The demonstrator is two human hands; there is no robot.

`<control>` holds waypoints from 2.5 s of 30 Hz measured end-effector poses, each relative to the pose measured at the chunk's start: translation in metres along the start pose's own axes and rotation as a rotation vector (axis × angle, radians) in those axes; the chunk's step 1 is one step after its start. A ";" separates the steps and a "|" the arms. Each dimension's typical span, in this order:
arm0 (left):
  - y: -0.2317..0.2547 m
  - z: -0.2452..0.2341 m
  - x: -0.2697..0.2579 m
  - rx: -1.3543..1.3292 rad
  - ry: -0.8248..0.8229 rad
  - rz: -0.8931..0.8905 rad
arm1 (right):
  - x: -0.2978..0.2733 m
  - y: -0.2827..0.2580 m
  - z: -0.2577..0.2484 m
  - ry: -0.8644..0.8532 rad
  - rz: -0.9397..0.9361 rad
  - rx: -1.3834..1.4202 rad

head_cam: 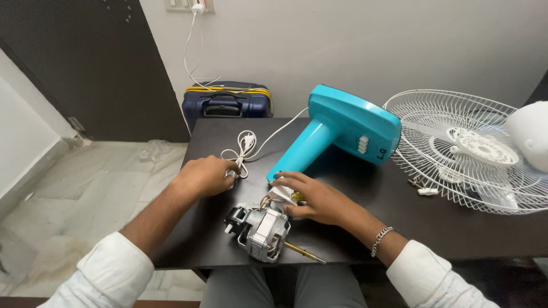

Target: The person disassembles a teal table fan by removing screws from the back cover with a screwdriver, then detaches the motor assembly from the fan housing. The person manipulates the internal wiring and components while the fan cage and other parts remain on the table.

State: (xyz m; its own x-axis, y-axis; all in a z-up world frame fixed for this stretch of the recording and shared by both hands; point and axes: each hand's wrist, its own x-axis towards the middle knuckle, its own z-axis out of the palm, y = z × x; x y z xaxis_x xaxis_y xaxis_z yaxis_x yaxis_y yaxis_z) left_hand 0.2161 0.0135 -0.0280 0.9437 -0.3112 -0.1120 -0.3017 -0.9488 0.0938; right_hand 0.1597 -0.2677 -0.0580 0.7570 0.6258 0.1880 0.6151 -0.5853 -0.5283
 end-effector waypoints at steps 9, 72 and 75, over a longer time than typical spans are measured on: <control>-0.017 0.008 0.055 -0.277 0.280 0.390 | -0.020 -0.011 -0.016 0.309 0.078 0.008; -0.043 0.056 0.052 -0.621 0.530 0.034 | -0.078 0.098 -0.068 0.305 0.701 -0.112; -0.018 0.048 0.023 -0.745 0.483 0.022 | -0.090 0.105 -0.054 0.359 0.534 -0.252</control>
State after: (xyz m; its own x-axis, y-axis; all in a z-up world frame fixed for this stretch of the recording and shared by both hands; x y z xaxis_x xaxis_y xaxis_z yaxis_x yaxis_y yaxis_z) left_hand 0.2362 0.0207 -0.0800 0.9438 -0.1119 0.3111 -0.3125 -0.6086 0.7293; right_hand 0.1683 -0.4138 -0.0855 0.9699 0.0344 0.2412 0.1373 -0.8950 -0.4244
